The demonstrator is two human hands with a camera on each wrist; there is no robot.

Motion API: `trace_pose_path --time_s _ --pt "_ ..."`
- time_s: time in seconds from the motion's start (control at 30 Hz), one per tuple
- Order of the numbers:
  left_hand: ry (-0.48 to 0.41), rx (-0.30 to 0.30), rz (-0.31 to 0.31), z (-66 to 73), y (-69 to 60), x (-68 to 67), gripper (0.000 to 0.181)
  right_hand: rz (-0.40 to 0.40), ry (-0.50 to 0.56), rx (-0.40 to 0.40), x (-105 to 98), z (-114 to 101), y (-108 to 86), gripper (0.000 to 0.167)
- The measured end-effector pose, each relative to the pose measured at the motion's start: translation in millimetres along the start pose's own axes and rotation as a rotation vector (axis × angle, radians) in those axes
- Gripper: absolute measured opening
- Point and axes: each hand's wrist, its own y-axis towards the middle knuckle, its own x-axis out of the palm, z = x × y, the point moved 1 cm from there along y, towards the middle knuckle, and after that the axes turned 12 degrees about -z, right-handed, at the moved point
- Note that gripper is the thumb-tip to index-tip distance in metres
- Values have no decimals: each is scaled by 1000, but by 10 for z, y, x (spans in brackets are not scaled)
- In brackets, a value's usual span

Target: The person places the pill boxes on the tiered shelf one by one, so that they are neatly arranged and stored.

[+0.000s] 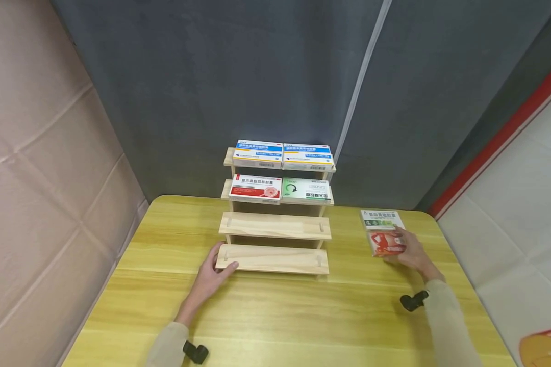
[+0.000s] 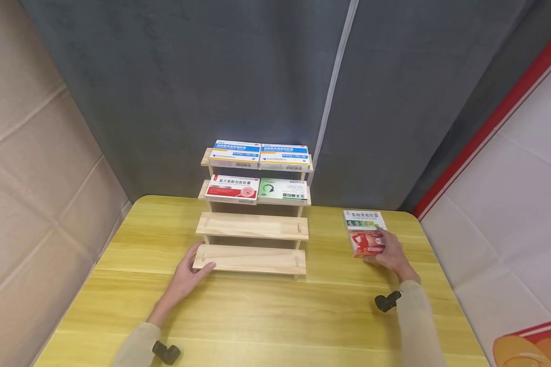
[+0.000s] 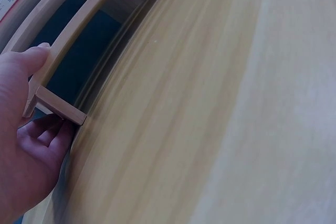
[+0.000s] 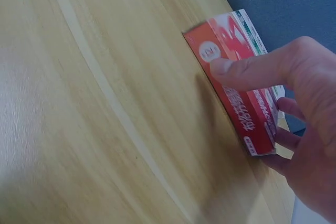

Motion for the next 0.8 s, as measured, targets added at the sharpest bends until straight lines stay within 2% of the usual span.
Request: trace_pose_path --time_s 0.17,0.4,0.8 --pt "-7 -2 2 8 -5 3 87 18 -13 -10 -7 14 -49 105" --pt "-1 -3 2 8 -10 7 87 -34 24 54 10 66 -96 105" --pt "3 9 4 -6 6 10 88 -63 61 72 35 145 -152 101"
